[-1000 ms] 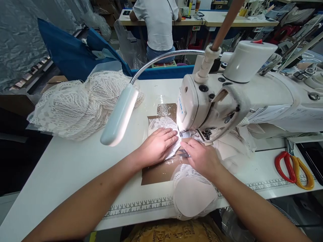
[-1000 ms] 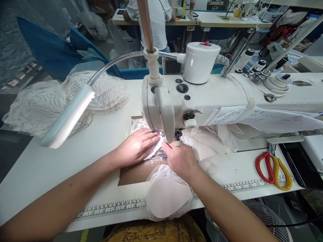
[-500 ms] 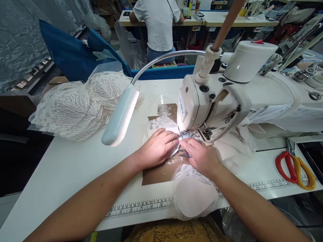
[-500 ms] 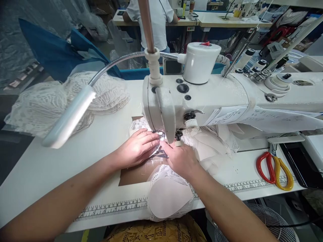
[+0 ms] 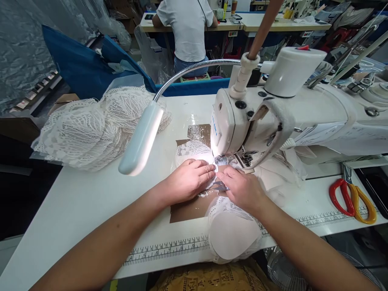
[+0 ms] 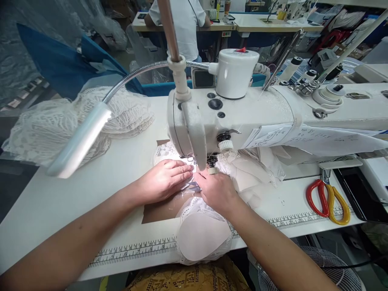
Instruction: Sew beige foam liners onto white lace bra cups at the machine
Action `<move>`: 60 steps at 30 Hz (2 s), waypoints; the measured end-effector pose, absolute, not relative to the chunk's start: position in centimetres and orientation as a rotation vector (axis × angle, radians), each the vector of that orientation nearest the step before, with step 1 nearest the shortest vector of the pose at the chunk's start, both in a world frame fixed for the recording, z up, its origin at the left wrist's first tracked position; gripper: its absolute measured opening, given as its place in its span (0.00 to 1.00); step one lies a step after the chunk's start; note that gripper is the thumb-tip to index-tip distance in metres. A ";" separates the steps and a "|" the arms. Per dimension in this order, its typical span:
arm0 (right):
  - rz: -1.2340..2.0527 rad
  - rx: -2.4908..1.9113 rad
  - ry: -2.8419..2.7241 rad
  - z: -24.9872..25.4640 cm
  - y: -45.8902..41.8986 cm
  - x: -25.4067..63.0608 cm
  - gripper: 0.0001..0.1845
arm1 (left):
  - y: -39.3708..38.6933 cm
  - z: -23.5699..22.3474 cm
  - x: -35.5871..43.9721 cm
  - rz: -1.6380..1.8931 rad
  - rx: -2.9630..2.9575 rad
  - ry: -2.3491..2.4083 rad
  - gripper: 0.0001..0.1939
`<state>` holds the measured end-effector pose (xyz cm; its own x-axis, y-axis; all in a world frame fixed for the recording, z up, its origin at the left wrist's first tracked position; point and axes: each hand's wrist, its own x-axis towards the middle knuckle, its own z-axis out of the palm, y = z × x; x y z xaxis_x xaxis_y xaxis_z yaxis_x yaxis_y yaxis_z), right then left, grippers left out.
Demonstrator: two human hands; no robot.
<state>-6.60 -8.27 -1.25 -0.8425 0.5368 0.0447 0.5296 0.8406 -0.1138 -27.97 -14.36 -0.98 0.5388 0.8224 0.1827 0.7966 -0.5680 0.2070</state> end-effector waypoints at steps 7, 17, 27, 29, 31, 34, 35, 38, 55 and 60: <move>0.136 -0.947 -2.953 -1.0 -8.2 -6.9 0.23 | -14.5 -0.8 -27.3 0.415 2.624 1.483 0.17; 0.097 -1.068 -2.923 -1.5 -8.2 -7.2 0.27 | -14.2 -1.1 -27.1 0.422 2.626 1.615 0.18; 0.177 -1.114 -2.803 -1.2 -8.5 -7.0 0.20 | -14.6 -0.8 -27.0 0.342 2.568 1.734 0.21; 0.230 -1.079 -2.778 -1.2 -8.6 -6.8 0.20 | -15.0 -0.2 -26.7 0.249 2.538 1.793 0.21; 0.307 -1.025 -2.755 -1.1 -8.6 -6.6 0.21 | -15.8 0.7 -26.4 0.151 2.484 1.846 0.22; 0.422 -0.864 -2.766 -1.0 -8.7 -6.3 0.23 | -17.7 2.4 -26.1 0.072 2.369 1.817 0.25; 0.447 -0.794 -2.790 -1.0 -8.7 -6.2 0.24 | -18.3 3.0 -26.2 0.089 2.323 1.778 0.26; 0.468 -0.615 -2.867 -1.0 -8.8 -6.0 0.24 | -19.2 4.1 -27.0 0.254 2.136 1.748 0.25; 1.136 -0.655 -2.372 -1.7 -8.2 -5.8 0.15 | -15.5 2.1 -27.5 0.389 1.861 1.770 0.06; 1.479 -0.731 -2.323 -0.6 -8.6 -6.4 0.22 | -16.9 2.5 -28.1 0.814 1.571 1.540 0.11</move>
<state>-6.35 -8.60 -0.64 -0.8289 0.5588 -0.0257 0.2596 0.3435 -0.9025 -28.13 -16.92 2.51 0.0628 0.9953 -0.0744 0.4995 0.0332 0.8657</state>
